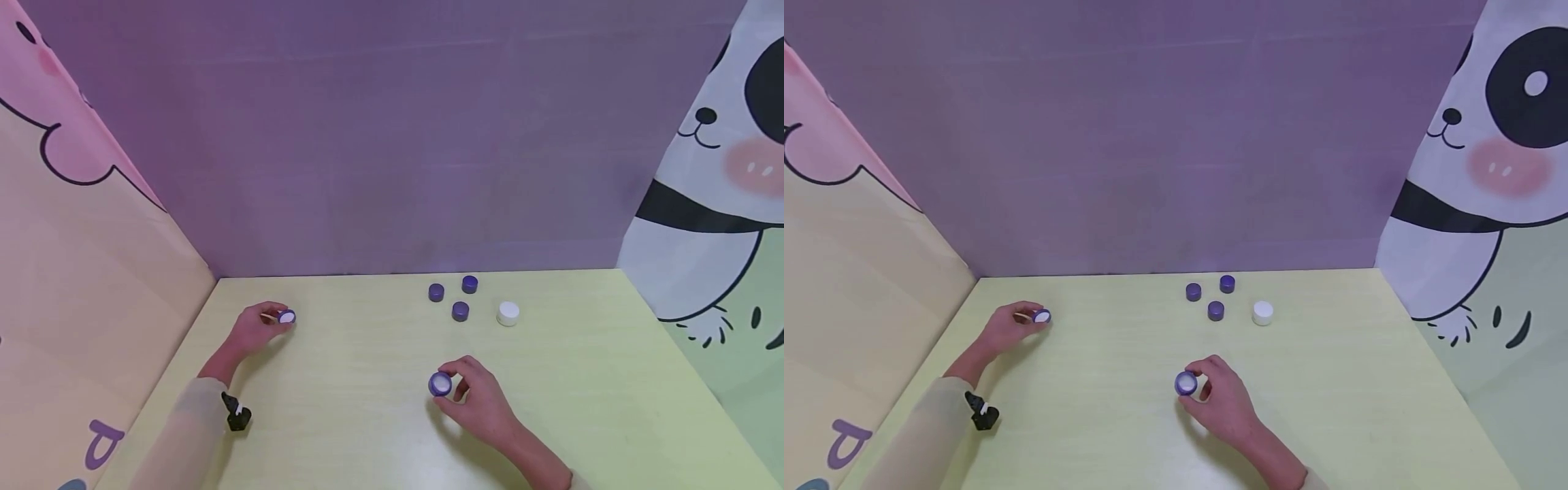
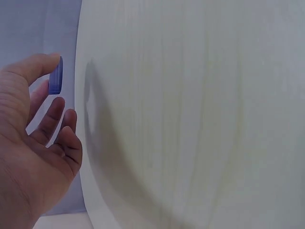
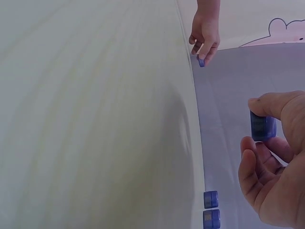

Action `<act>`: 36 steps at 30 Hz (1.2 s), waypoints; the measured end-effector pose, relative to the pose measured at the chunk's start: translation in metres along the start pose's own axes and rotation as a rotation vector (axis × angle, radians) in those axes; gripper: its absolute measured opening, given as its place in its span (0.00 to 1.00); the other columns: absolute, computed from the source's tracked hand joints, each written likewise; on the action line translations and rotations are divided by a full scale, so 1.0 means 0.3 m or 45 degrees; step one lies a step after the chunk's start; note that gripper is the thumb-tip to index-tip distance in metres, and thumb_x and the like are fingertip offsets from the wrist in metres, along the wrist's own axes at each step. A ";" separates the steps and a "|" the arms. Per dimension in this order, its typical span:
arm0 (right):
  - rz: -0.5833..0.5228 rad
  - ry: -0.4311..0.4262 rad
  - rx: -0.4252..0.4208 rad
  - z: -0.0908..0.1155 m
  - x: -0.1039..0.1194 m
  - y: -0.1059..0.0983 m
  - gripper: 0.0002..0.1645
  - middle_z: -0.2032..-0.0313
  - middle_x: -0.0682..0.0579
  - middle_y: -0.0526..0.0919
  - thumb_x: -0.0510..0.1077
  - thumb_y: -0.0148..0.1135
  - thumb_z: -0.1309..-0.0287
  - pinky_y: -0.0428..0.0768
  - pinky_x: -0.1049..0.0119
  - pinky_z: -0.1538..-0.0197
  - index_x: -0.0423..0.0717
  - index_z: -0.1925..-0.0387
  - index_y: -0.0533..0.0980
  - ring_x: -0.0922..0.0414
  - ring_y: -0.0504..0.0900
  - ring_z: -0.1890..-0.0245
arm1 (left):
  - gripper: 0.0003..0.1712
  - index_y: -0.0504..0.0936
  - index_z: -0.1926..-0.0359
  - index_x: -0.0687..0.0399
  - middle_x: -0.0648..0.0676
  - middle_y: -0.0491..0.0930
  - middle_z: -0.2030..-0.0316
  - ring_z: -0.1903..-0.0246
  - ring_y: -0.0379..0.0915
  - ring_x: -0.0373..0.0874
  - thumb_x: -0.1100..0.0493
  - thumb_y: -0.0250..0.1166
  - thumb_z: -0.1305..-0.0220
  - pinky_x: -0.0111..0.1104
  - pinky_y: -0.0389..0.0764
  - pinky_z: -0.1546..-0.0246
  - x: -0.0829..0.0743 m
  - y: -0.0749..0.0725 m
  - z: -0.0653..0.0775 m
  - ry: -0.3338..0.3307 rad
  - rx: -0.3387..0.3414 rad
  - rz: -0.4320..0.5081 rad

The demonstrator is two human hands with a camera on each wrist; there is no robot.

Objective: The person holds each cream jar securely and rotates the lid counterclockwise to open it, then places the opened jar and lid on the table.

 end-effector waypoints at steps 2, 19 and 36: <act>-0.001 -0.008 -0.002 0.000 0.003 -0.001 0.24 0.64 0.60 0.75 0.33 0.78 0.60 0.78 0.67 0.70 0.49 0.59 0.79 0.65 0.75 0.78 | 0.25 0.80 0.47 0.64 0.63 0.79 0.55 0.58 0.75 0.56 0.57 0.73 0.43 0.38 0.77 0.62 0.015 -0.011 0.002 -0.003 -0.021 -0.023; -0.017 0.046 0.024 0.004 0.006 0.004 0.24 0.64 0.60 0.75 0.33 0.78 0.59 0.78 0.67 0.70 0.49 0.59 0.78 0.64 0.75 0.77 | 0.27 0.82 0.48 0.56 0.69 0.68 0.40 0.37 0.56 0.70 0.45 0.71 0.44 0.72 0.48 0.52 0.096 -0.067 0.035 -0.123 -0.140 -0.255; -0.020 0.057 0.032 0.010 0.000 0.002 0.23 0.64 0.59 0.75 0.33 0.77 0.58 0.79 0.66 0.70 0.49 0.59 0.78 0.64 0.75 0.77 | 0.27 0.81 0.48 0.55 0.71 0.66 0.39 0.38 0.55 0.73 0.44 0.70 0.43 0.71 0.53 0.53 0.122 -0.059 0.039 -0.138 -0.135 -0.305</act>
Point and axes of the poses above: each hand's wrist, its own z-axis away from the middle knuckle, its own y-axis out of the palm, x = y × z, the point moved 2 cm from there along -z, towards the middle knuckle
